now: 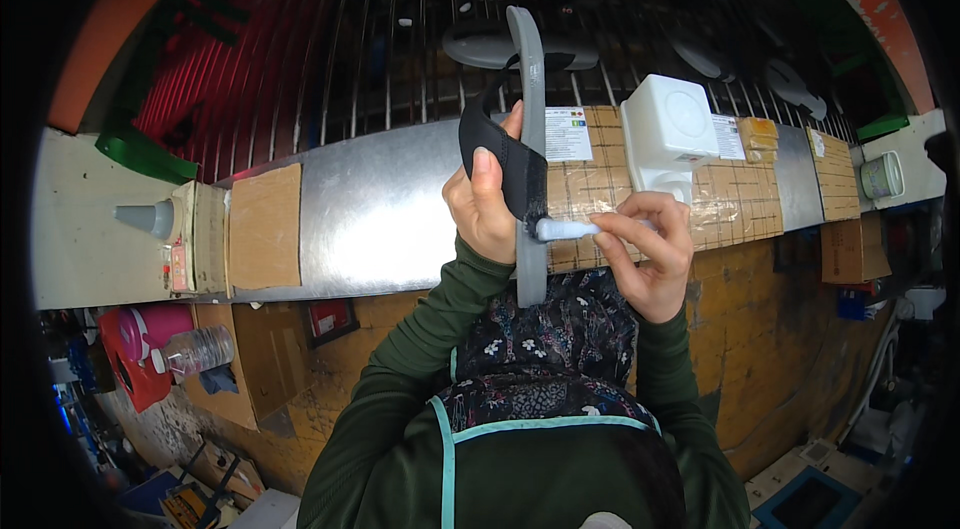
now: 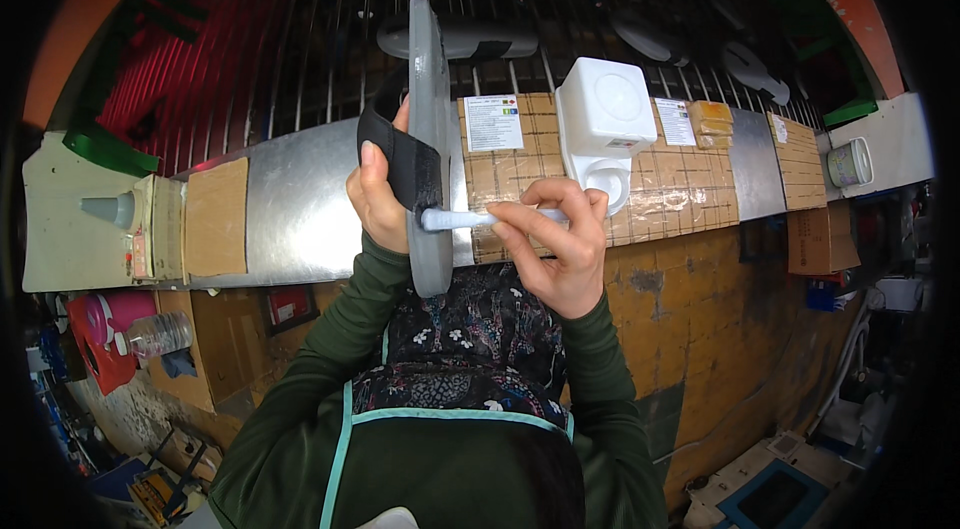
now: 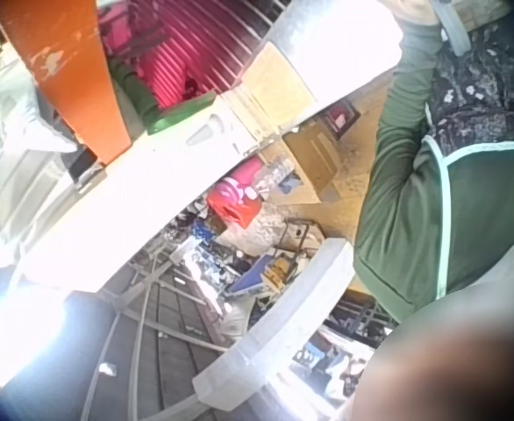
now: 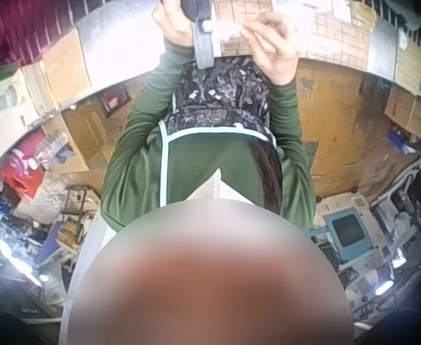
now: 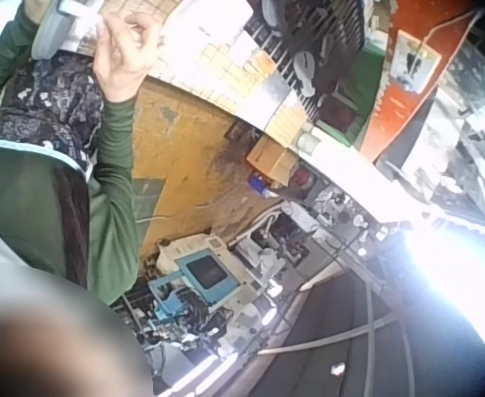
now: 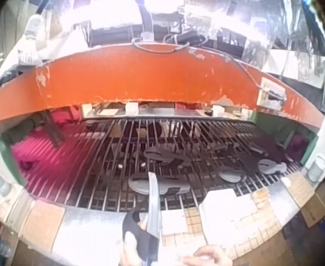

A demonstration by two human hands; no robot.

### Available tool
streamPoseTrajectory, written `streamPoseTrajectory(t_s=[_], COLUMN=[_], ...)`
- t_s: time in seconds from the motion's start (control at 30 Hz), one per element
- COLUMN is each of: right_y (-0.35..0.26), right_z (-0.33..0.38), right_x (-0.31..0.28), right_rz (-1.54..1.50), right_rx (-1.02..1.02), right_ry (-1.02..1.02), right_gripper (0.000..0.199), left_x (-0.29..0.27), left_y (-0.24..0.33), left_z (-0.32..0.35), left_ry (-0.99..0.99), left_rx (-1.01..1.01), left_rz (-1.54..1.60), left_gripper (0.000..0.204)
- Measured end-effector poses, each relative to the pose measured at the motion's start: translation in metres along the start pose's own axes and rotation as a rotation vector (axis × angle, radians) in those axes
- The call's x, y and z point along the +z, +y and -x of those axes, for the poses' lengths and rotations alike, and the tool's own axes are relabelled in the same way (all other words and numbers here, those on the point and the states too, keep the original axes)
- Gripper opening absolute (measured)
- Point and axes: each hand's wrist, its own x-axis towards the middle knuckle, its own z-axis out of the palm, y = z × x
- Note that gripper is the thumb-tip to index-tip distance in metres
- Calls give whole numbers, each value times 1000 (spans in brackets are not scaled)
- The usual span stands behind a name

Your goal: The person paints the sole of a gray slipper with a white substance using a small brush. They repeatedly dip the brush into a white container and apply the substance to the slipper's sole, then place the slipper on a drying rack.

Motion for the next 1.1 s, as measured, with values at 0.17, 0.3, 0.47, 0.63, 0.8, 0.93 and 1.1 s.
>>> streamPoseTrajectory(t_s=[0.17,0.3,0.47,0.63,0.8,0.93,1.1], right_y=[3,-2,-6,2,1,3,2], right_z=[-8,-4,2,-5,7,10,21], right_x=[5,12,2,7,1,7,-1], right_rz=[-385,-204,-684,-422,-772,-669,-828], right_rx=[169,160,185,340,437,472,519], right_ry=[63,141,-154,98,-173,1,-173], right_gripper=[21,18,16,15,15,16,16], left_x=[12,9,-3,-15,-50,-51,-43], left_y=[9,8,11,17,12,5,-6], left_z=[0,5,5,19,16,12,3], left_ry=[-29,-39,-63,-251,-535,-594,-383], left_rx=[-234,-573,-603,-291,-257,-169,52], left_rz=[561,924,836,827,429,301,-69], left_gripper=[69,71,70,102,133,156,167])
